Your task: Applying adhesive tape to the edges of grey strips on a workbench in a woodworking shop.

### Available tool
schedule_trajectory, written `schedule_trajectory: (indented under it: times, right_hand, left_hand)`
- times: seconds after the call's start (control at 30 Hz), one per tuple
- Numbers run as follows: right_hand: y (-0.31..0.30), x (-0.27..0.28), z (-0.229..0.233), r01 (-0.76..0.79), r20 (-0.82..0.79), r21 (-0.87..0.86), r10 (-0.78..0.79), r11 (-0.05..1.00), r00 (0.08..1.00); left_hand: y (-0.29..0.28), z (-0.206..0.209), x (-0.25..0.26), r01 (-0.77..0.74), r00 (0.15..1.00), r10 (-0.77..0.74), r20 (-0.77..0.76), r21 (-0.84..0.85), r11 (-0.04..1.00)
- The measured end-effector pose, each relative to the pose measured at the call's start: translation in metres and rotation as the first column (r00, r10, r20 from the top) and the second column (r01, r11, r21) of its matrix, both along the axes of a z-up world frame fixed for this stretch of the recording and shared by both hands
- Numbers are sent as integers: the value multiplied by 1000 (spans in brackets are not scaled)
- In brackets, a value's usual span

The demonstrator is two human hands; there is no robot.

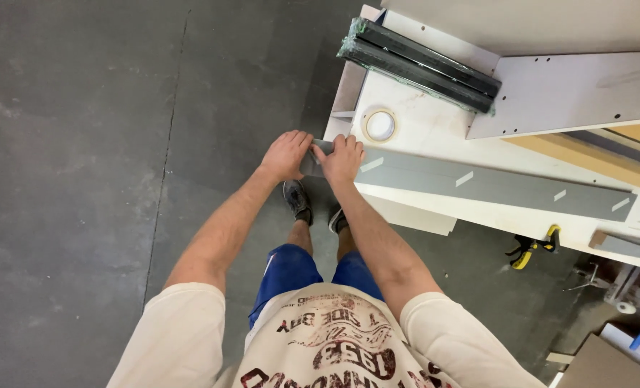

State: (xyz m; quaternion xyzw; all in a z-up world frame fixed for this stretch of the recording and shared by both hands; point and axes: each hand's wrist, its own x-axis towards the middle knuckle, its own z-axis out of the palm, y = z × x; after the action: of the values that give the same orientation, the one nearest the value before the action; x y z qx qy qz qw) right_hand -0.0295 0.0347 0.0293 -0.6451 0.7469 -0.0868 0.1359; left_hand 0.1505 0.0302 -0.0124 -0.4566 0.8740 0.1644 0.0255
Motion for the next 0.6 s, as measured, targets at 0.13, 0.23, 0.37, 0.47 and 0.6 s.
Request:
schedule_trajectory:
  times: [0.13, 0.23, 0.37, 0.47, 0.6]
  right_hand:
    - [7, -22, 3, -157, 67, -5, 157, 988, 985]
    - [19, -38, 1, -293, 61, -32, 294, 956, 954]
    - [25, -49, 18, -454, 12, -40, 455, 890, 890]
    - [41, -42, 34, -599, -7, 24, 599, 800, 801]
    - [45, -25, 34, -642, -21, 24, 643, 766, 766]
  left_hand:
    - [-4, 6, 2, 5, 1000, -5, -9, 2, 1000]
    - [2, 4, 3, -3, 1000, 3, -20, 32, 999]
    - [-2, 8, 3, -9, 1000, 10, -9, 27, 1000]
    - [-1, 5, 3, -13, 1000, 14, -17, 35, 999]
    - [1, 6, 2, -20, 1000, 21, -17, 31, 999]
